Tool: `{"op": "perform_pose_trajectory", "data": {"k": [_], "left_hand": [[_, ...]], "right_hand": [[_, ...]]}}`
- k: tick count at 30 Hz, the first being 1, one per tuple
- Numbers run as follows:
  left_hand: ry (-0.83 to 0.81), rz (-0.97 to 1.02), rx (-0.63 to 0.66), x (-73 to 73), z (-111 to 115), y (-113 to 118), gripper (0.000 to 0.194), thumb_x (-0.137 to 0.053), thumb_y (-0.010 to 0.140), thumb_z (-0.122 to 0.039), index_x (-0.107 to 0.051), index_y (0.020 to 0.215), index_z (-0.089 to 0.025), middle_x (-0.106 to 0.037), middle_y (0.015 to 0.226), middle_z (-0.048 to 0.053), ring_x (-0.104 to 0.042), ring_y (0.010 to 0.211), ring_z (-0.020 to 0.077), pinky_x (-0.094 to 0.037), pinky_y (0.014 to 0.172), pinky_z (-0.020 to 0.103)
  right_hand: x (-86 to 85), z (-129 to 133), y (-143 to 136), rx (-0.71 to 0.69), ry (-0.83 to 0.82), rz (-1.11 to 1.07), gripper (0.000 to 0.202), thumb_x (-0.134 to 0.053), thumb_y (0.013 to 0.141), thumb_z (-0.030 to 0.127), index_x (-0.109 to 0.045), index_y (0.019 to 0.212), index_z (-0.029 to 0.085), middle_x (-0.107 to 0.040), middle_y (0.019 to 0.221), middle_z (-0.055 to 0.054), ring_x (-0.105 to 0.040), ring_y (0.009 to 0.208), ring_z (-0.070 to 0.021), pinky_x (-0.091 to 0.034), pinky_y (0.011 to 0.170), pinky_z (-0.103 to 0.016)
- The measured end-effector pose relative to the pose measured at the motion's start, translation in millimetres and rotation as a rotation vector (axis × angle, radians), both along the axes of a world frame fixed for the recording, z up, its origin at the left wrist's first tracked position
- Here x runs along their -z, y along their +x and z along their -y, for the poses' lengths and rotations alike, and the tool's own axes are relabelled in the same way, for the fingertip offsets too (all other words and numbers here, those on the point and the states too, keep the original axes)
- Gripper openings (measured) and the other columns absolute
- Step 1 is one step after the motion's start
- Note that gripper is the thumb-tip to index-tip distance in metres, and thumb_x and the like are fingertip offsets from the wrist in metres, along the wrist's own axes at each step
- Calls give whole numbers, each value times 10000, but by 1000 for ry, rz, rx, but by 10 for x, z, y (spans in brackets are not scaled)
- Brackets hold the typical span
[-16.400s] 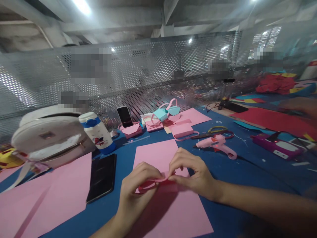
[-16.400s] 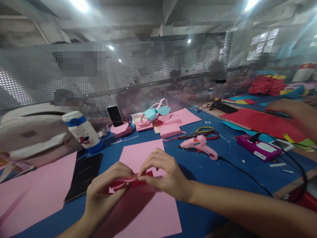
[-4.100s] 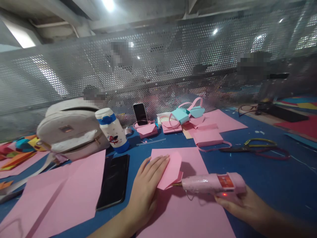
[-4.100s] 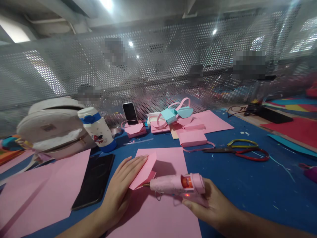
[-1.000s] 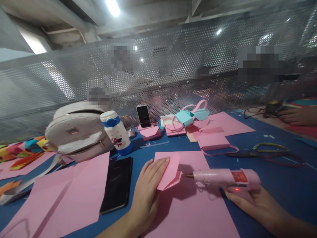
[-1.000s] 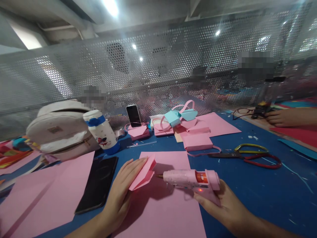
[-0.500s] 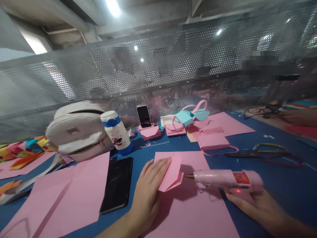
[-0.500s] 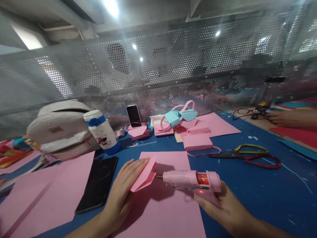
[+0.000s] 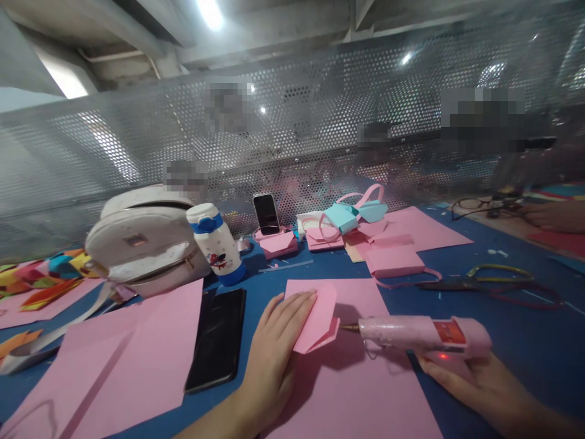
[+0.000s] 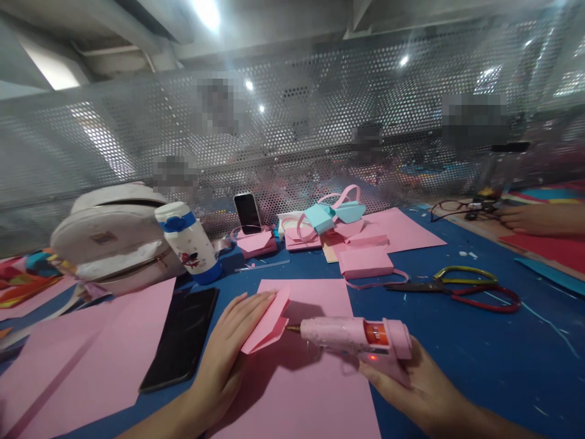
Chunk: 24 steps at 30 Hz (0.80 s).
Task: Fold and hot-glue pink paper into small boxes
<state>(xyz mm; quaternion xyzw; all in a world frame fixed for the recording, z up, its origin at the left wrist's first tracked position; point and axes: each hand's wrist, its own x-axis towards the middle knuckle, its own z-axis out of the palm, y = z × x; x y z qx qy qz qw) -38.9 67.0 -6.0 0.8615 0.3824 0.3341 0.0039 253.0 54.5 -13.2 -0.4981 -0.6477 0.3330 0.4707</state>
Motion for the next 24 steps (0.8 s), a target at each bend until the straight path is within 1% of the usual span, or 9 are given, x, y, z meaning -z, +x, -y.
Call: {"op": "perform_pose_trajectory", "data": {"k": [4, 9, 12, 16, 21, 24], "left_hand": [[3, -9, -4, -8, 1, 1, 598, -338, 932, -134, -285, 1516, -255, -471, 1508, 67, -430, 1378, 226, -213, 1164, 427], [-7, -17, -10, -8, -4, -3, 627, -355, 905, -115, -287, 1513, -255, -480, 1501, 80, -445, 1368, 244, -236, 1154, 455], [-7, -16, -8, -2, -6, -6, 622, -357, 911, -120, -285, 1513, -259, -480, 1502, 81, -448, 1368, 246, -237, 1156, 458], [-2, -14, -11, 8, -3, -9, 610, -358, 920, -132, -292, 1513, -257, -478, 1504, 76, -450, 1369, 243, -238, 1158, 447], [23, -9, -10, 18, 0, -13, 599, -345, 931, -137, -282, 1516, -250, -462, 1514, 75, -438, 1374, 227, -213, 1166, 432], [24, 2, -13, 25, -9, -21, 584, -333, 938, -144, -289, 1512, -243, -471, 1507, 80, -443, 1368, 228, -217, 1162, 429]], "right_hand": [[42, -33, 44, 32, 18, 84, 197, -694, 731, 408, -801, 855, 299, -791, 809, 2, -761, 749, -259, -648, 701, -252], [150, -106, 87, 34, 22, 70, 222, -695, 722, 374, -799, 893, 278, -791, 815, -3, -763, 770, -263, -643, 729, -257], [145, -124, 81, 28, 42, 36, 236, -691, 727, 387, -799, 902, 271, -792, 828, -11, -765, 786, -264, -641, 728, -252], [110, -118, 75, 15, 53, 39, 210, -702, 711, 387, -801, 857, 272, -792, 814, -13, -766, 775, -259, -641, 715, -244], [155, -126, 97, 22, 42, 33, 245, -695, 735, 393, -798, 906, 251, -795, 849, -30, -768, 774, -252, -639, 699, -233], [157, -136, 94, 18, 37, 55, 256, -693, 741, 416, -798, 895, 240, -795, 856, -42, -767, 787, -263, -640, 709, -247]]}}
